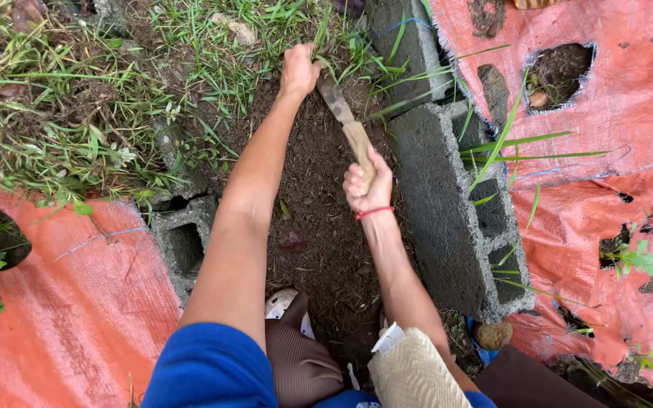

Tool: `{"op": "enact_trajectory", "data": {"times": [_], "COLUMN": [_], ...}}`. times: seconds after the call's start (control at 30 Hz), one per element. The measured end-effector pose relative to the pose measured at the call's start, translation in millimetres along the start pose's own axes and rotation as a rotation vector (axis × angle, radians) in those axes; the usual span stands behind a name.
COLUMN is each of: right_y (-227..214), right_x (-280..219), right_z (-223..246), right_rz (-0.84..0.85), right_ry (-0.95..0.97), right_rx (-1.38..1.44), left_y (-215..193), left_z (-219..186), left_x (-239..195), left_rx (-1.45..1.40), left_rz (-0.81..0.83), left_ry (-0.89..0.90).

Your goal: The person clears grass and weeds from a garden bed by hand while digging into the soil with a small hand tool between concrete blocks.

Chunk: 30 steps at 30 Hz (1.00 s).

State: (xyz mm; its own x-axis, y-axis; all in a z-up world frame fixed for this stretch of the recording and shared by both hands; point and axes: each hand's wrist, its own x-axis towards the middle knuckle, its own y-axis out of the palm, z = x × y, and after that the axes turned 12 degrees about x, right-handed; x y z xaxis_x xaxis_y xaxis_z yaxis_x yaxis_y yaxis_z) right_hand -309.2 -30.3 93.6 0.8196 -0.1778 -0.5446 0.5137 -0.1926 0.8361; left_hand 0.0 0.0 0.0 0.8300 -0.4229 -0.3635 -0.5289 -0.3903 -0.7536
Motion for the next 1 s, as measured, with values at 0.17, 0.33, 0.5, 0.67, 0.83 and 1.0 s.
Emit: {"op": "enact_trajectory", "data": {"times": [0.17,0.33,0.5,0.67,0.83,1.0], "right_y": [66,57,63,92,83,66], "right_x": [-59,-86,6,-46,-91,-105], "right_z": [-26,-20,9,-10,-21,-10], "right_rz": [-0.274,-0.242,-0.282,-0.226,-0.286,-0.349], "right_ry": [-0.222,-0.152,-0.016,-0.281,-0.286,-0.182], "right_rx": [-0.766,-0.421,-0.218,-0.905,-0.854,-0.489], "left_y": [-3,-6,-19,-54,-79,-27], "left_z": [9,13,-8,-23,-18,-35], "left_x": [-11,-8,-8,-9,-14,-21], "left_rx": [0.019,-0.021,-0.058,-0.148,-0.284,0.231], "left_rz": [-0.203,-0.194,-0.221,-0.15,0.127,-0.107], "left_ry": [0.213,0.201,0.157,0.228,0.163,0.537]}}
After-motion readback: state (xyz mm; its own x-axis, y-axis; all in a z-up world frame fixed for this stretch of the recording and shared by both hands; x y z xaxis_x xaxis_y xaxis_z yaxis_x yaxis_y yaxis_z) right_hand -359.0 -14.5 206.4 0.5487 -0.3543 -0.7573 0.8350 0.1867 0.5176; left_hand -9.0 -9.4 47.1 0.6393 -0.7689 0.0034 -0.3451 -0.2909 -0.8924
